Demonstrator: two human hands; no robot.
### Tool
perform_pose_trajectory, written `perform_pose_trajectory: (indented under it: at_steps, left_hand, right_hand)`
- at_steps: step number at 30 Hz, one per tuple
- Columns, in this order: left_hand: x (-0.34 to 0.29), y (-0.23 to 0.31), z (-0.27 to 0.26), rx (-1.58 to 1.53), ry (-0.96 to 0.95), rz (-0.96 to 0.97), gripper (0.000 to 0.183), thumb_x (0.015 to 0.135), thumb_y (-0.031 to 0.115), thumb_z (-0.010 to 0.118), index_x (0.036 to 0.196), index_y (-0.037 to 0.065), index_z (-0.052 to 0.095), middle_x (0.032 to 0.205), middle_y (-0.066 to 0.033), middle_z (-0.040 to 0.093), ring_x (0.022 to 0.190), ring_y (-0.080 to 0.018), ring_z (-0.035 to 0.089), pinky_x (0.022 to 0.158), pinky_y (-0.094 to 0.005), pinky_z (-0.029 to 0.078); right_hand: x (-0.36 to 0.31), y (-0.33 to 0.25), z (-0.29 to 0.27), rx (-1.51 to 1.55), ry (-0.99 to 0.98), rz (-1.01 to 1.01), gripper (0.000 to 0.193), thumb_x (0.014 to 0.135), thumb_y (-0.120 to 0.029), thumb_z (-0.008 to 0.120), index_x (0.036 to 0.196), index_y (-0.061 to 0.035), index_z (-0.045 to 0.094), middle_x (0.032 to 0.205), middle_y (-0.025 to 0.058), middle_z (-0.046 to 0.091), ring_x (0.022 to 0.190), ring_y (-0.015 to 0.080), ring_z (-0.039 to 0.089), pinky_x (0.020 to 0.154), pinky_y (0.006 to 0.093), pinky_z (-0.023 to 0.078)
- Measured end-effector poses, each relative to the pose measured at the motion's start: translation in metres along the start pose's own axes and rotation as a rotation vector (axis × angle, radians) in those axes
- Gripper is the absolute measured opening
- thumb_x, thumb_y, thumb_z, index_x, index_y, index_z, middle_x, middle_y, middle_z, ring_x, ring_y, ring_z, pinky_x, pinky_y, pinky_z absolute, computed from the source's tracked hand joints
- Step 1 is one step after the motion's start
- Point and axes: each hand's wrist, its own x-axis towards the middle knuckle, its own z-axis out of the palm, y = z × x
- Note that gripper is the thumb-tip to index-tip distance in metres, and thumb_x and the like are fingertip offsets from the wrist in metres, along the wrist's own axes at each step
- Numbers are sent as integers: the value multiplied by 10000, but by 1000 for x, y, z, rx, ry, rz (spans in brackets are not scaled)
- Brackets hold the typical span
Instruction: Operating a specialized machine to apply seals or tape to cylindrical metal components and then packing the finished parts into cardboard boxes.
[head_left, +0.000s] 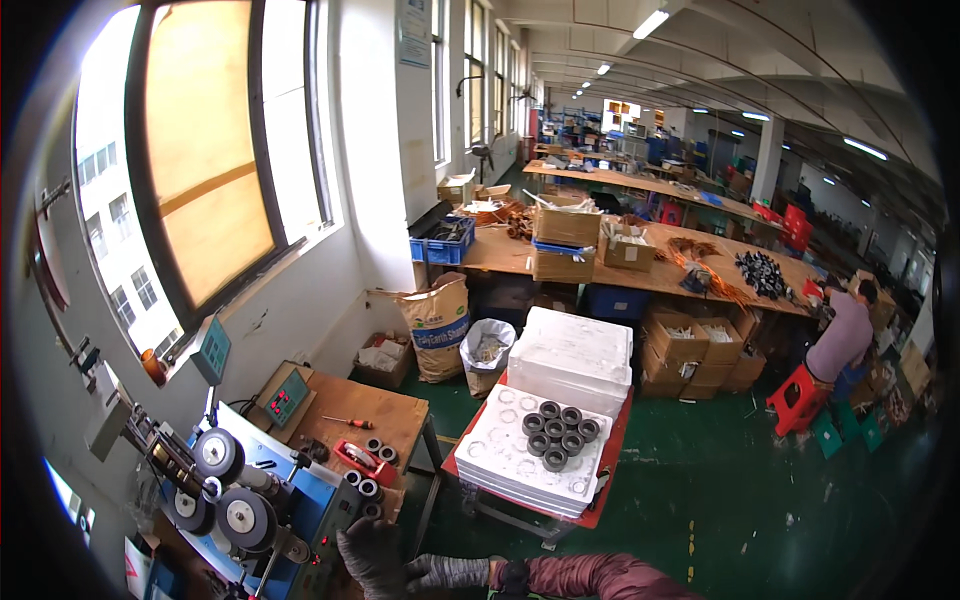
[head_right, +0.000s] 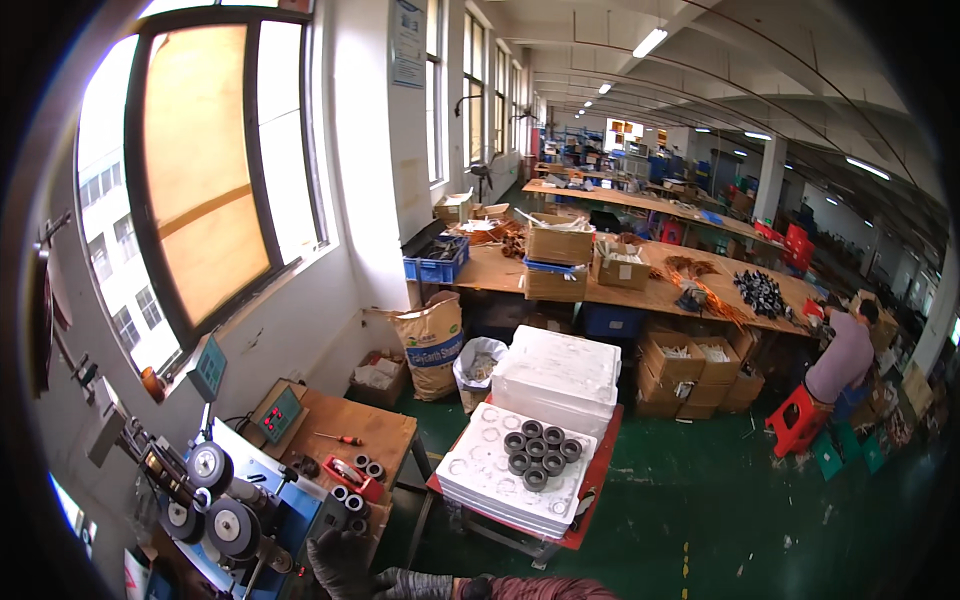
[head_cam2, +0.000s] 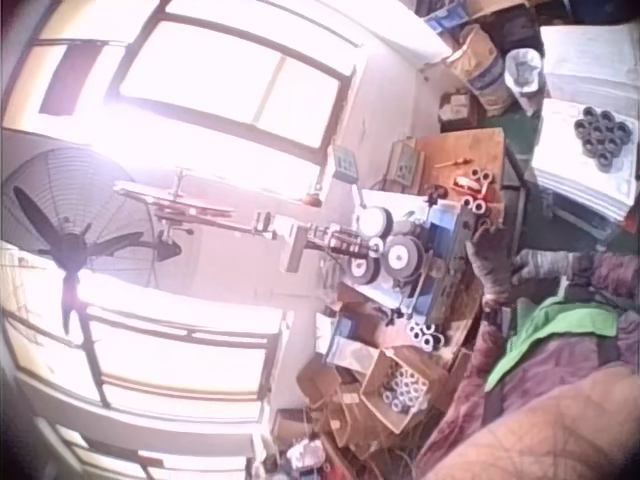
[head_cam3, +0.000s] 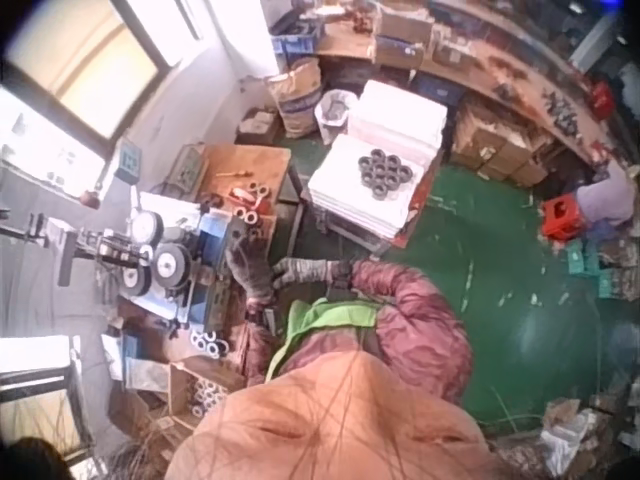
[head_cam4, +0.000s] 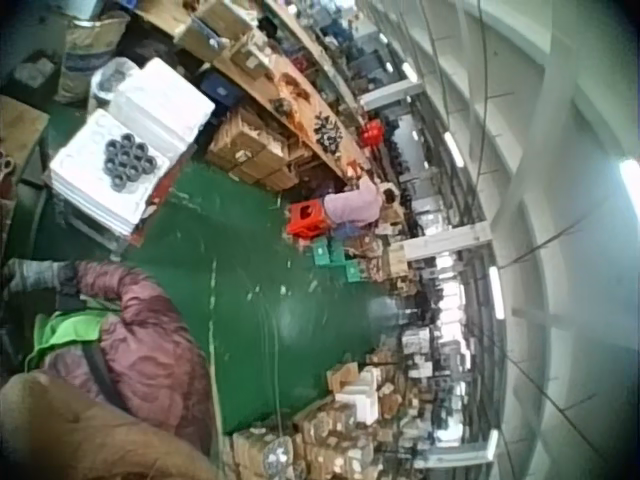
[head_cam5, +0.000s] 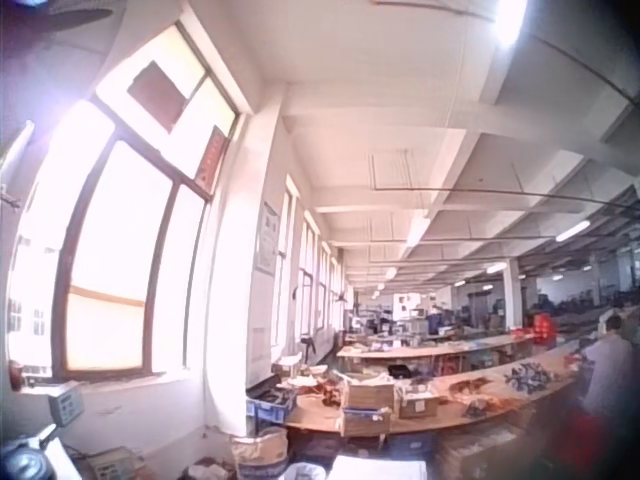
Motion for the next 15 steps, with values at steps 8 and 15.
perform_pose_trajectory:
  at_steps: [8,15]
  left_hand:
    - [-12,16,13,137,491,-82,389,942,389,400,1177,107,529,1176,-107,549,1051,-279,520,928,-437,407]
    - [-14,41,-127,-9,257,-495,417,885,511,464,1033,133,559,971,-39,573,870,-207,518,763,-393,434]
  right_hand:
    - [37,8,-18,26,-154,34,305,792,-289,645,954,-30,645,914,138,649,858,274,619,741,390,477]
    - [77,52,-66,-187,-240,32,320,771,-304,657,962,-47,649,919,154,644,873,262,619,752,383,478]
